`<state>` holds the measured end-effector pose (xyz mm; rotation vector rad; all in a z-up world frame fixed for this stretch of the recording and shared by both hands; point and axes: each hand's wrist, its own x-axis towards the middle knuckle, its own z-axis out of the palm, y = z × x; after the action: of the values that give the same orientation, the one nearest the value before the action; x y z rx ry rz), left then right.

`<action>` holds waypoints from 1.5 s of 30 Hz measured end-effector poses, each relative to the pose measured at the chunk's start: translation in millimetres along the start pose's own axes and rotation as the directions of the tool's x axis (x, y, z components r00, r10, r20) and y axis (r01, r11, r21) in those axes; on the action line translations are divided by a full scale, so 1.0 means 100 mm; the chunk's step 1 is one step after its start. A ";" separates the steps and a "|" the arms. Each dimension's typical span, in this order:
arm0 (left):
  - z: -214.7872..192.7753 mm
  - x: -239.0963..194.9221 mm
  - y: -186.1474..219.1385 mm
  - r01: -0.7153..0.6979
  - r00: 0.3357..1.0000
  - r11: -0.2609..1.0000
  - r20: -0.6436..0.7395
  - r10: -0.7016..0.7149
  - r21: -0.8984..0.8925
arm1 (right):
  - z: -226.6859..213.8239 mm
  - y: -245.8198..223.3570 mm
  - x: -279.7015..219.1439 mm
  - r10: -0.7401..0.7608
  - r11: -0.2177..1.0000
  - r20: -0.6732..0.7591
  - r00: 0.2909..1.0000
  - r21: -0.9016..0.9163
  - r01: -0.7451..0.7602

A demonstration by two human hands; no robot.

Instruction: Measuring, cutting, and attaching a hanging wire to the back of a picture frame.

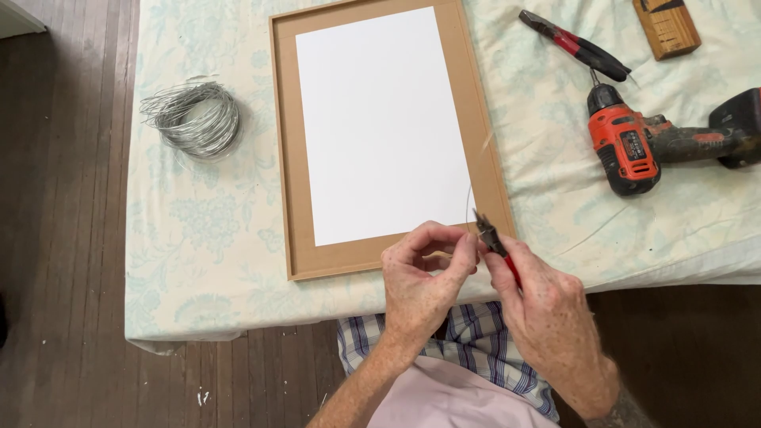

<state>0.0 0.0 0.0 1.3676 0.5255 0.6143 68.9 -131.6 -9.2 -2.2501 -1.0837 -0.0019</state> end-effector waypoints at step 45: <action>-0.32 0.24 -0.26 -0.315 0.815 0.899 0.399 0.421 -0.305 | -0.36 0.00 0.20 0.038 0.988 0.392 0.919 0.122 -0.092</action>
<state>-1.4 36.8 -30.0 1.3457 -0.2016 0.6157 91.3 -137.3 25.3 -2.2102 -1.1664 0.5546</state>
